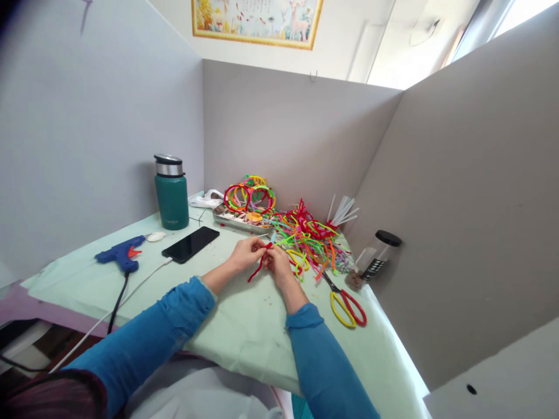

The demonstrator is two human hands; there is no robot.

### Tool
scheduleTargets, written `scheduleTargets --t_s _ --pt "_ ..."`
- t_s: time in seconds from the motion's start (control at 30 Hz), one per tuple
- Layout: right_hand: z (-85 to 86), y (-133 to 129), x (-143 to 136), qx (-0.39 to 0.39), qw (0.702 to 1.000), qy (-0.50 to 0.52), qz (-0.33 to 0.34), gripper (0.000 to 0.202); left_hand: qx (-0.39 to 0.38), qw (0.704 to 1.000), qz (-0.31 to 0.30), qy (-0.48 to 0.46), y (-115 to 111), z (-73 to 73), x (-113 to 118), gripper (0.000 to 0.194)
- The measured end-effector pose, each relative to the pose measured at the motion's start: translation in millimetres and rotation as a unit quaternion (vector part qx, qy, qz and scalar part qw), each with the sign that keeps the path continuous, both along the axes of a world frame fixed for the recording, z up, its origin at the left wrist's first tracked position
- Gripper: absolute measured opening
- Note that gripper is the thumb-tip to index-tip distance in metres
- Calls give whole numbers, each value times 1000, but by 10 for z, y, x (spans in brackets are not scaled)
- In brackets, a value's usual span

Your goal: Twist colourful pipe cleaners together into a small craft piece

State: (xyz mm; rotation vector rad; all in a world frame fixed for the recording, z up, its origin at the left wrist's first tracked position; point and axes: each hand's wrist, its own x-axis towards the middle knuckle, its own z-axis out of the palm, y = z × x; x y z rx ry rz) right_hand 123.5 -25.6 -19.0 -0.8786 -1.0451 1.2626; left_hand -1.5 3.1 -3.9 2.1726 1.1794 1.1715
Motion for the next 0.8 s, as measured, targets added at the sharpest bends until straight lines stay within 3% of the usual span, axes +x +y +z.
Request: scheduleTargets --t_s 0.3,0.8 --pt "-22 13 -2 -16 1000 12 -18 29 15 999 -9 28 -13 3 3 16" --pt "-28 12 -8 -14 999 -7 -29 28 17 998 4 64 -59 12 -18 17"
